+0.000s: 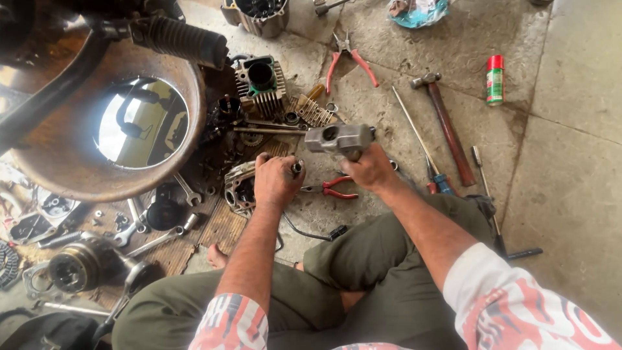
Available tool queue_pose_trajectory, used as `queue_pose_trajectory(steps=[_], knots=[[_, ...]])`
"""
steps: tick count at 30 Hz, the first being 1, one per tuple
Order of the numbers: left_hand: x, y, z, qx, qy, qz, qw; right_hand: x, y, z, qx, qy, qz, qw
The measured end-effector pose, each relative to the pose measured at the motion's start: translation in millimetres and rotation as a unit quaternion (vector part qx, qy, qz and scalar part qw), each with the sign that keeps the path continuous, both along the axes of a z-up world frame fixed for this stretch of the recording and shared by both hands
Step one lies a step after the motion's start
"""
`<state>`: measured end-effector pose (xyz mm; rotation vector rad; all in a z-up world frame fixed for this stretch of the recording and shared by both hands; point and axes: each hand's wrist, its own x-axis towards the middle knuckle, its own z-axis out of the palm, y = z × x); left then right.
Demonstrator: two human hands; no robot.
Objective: The person sits on the workshop floor and works on a motorcycle engine cylinder and piston assembly. They use pliers and a hammer to extract and reposition small components, turn the cylinder over, and tap parts into place with the hammer by hand.
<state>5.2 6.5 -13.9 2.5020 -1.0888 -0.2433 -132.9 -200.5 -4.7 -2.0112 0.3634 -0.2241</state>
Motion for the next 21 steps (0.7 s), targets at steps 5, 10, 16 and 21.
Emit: queue_pose_trajectory(steps=[5,10,16,21], knots=[[0.7,-0.8,0.6,0.007,-0.004,0.005,1.0,6.2,5.6,12.3,-0.026,-0.054,0.011,0.998],[0.4,0.6,-4.0,0.006,0.03,-0.009,0.999,1.4,12.7,-44.0,-0.074,0.287,0.054,0.954],[-1.0,1.7,5.3,0.01,0.003,0.007,1.0,-1.0,0.2,-15.3,-0.117,0.183,0.008,0.976],[-0.4,1.9,1.9,0.022,-0.007,0.002,1.0,14.4,9.1,40.2,-0.023,-0.096,0.033,0.995]])
